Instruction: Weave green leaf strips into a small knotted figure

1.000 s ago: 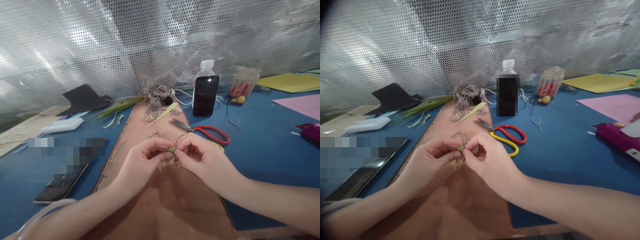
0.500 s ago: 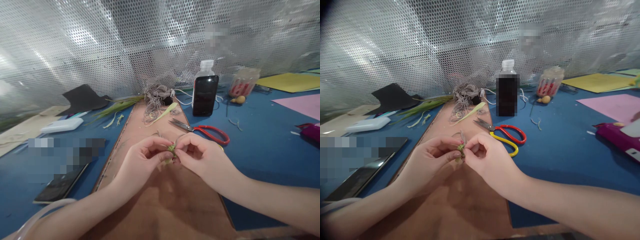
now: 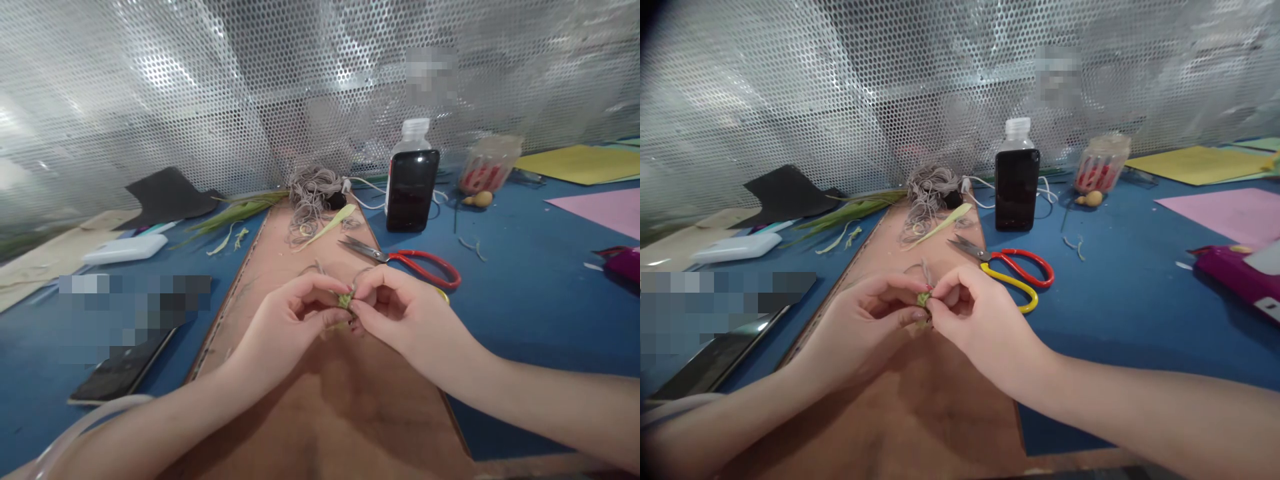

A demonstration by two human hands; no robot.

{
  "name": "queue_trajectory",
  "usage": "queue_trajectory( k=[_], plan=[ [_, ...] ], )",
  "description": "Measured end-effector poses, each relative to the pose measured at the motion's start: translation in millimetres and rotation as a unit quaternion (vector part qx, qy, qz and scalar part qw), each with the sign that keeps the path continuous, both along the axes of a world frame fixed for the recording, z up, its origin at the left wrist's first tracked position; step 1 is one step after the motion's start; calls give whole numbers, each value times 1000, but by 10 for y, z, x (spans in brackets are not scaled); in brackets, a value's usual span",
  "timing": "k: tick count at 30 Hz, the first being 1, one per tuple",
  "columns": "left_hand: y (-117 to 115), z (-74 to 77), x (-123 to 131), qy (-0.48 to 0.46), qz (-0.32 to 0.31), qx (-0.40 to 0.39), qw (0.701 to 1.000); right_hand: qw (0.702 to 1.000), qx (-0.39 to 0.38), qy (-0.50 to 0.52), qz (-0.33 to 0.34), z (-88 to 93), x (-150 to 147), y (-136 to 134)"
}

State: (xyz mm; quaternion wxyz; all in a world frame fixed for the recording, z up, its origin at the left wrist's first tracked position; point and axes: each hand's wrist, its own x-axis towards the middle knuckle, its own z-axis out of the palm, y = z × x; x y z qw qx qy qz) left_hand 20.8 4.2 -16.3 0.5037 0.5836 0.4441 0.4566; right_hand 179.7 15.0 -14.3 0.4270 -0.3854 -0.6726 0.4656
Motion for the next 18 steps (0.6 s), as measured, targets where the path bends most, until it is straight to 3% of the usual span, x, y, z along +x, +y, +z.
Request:
queue_trajectory(
  k=[9, 18],
  plan=[
    [6, -15, -9, -27, -6, -13, 1000, 999, -32, 10, 5, 7, -15, -5],
    [-33, 72, -36, 77, 21, -3, 997, 999, -33, -1, 0, 15, 9, -8]
  ],
)
